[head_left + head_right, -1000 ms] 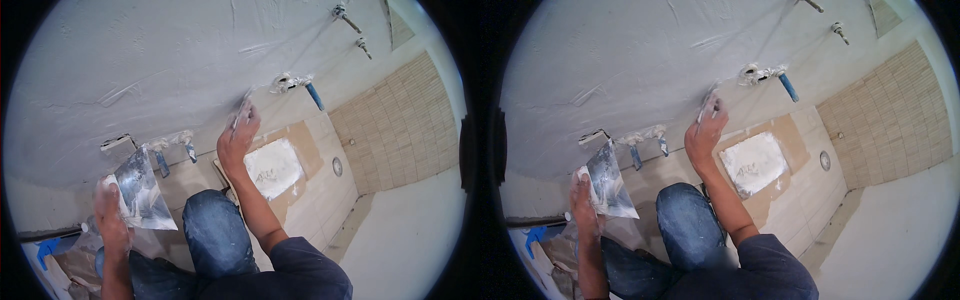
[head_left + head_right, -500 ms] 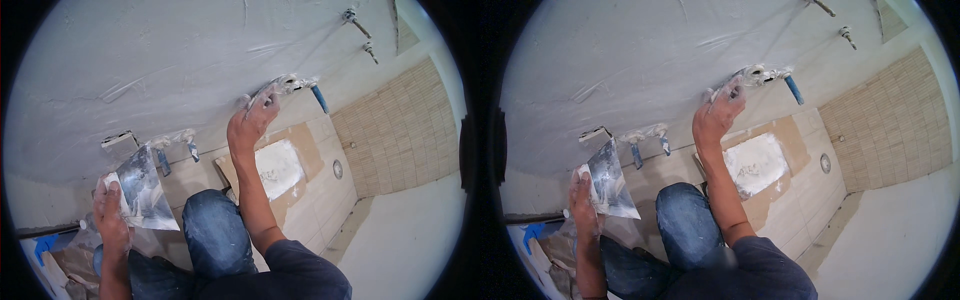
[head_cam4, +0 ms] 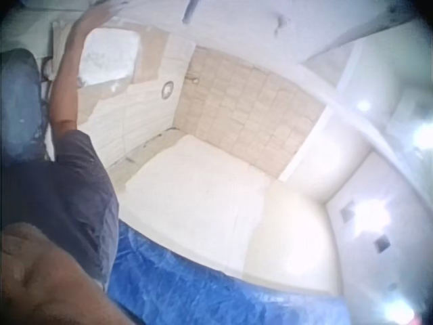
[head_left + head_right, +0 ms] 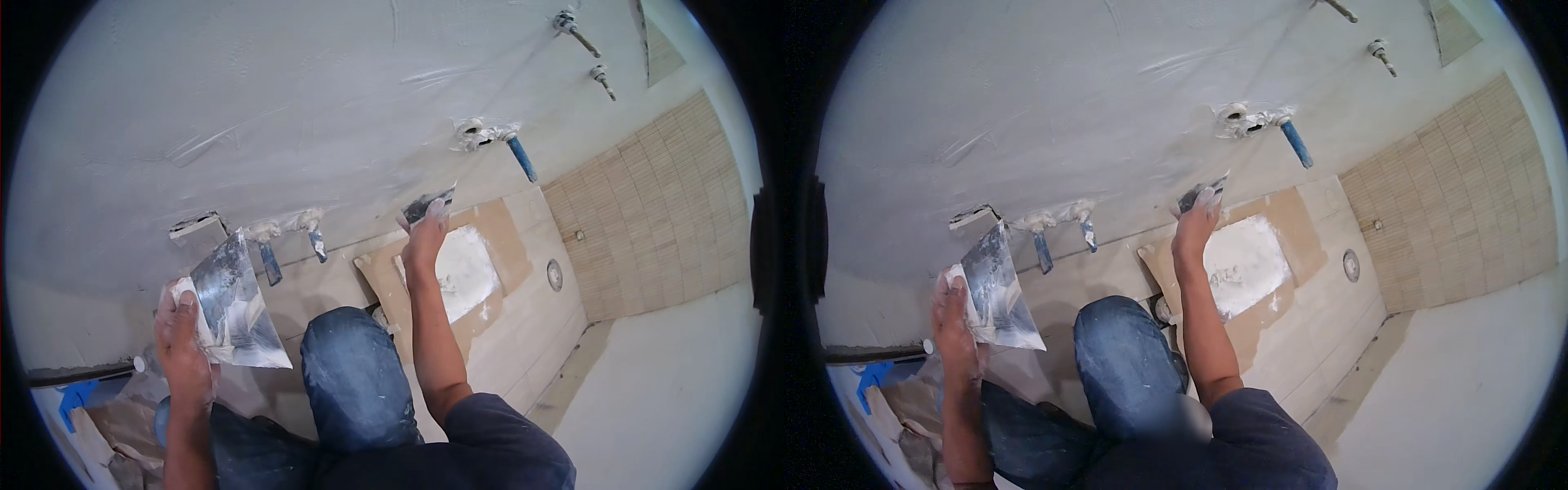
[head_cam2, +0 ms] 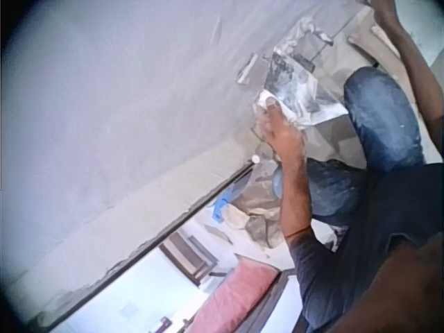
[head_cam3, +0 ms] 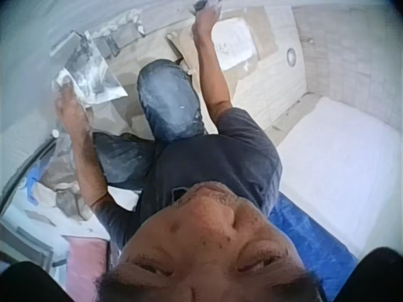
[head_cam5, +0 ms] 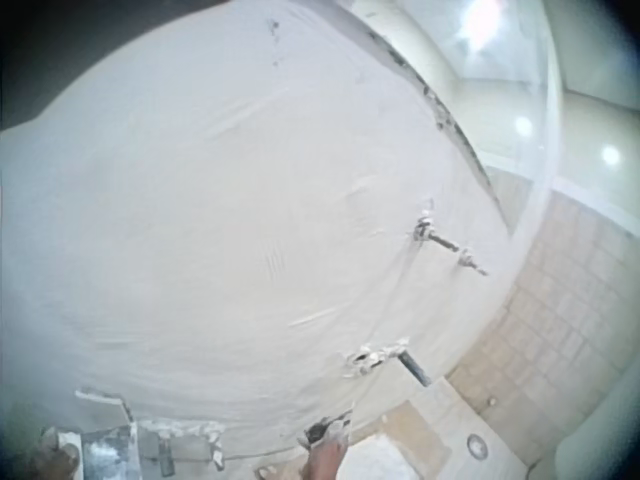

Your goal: The person applies compound to a wall using putty knives, spreading and smoothing the paste around pipes and fixtures while repeatedly transferring paste between the knives.

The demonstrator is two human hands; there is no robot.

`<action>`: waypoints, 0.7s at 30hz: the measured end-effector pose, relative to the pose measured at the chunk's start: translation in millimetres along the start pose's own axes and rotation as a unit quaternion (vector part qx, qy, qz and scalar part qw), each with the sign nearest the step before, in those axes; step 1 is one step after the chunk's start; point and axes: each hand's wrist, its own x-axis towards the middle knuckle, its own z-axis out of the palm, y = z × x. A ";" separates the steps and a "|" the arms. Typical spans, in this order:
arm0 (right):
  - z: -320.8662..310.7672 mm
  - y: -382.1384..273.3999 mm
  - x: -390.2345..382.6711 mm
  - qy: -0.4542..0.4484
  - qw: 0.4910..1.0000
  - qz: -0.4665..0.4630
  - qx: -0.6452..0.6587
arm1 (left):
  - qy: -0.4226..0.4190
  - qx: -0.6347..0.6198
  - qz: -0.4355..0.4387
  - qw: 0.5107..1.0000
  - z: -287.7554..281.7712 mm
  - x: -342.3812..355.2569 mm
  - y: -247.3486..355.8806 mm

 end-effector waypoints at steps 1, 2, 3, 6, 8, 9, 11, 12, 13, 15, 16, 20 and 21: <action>5.5 -5.4 6.6 -0.014 1.000 0.018 0.016 | -0.002 0.002 -0.001 1.000 -0.1 0.1 0.8; 11.5 -12.4 9.0 -0.020 0.998 0.044 0.029 | -0.004 0.001 0.000 1.000 -0.1 -0.1 1.3; 19.7 -18.0 6.8 -0.027 0.999 0.033 0.032 | -0.002 -0.002 0.001 1.000 0.5 -0.6 0.9; 52.2 -24.8 -21.3 0.008 0.999 0.023 -0.024 | -0.002 -0.001 0.002 1.000 2.0 -1.9 -1.4; 60.2 -23.9 -52.8 -0.067 0.986 -0.111 -0.105 | -0.004 0.008 0.001 1.000 2.0 -2.3 -2.7; 57.3 -26.6 -63.0 -0.038 0.990 -0.077 -0.112 | 0.019 -0.005 -0.009 1.000 1.6 -2.4 -2.9; 55.4 -31.4 -74.4 -0.122 0.887 -0.350 -0.277 | 0.042 -0.019 -0.019 0.999 -0.1 -1.7 -1.9; 54.0 -34.8 -76.8 -0.134 0.858 -0.388 -0.310 | 0.017 -0.002 -0.013 1.000 -1.5 -0.9 -0.3; 51.5 -40.6 -74.4 -0.107 0.881 -0.378 -0.264 | -0.012 0.000 0.007 1.000 -2.3 -1.2 0.7; 47.4 -55.2 -63.0 -0.058 0.895 -0.364 -0.252 | 0.009 -0.002 -0.004 1.000 -2.6 -3.1 1.6; 45.4 -63.4 -56.5 -0.034 0.901 -0.356 -0.245 | 0.015 -0.018 0.000 1.000 -1.7 -4.0 1.4; 56.2 -85.8 -36.9 -0.006 0.859 -0.406 -0.311 | 0.025 -0.006 -0.001 1.000 0.7 -4.7 2.2; 61.4 -87.2 -35.4 -0.004 0.864 -0.400 -0.307 | 0.023 -0.004 -0.006 1.000 0.7 -5.0 2.2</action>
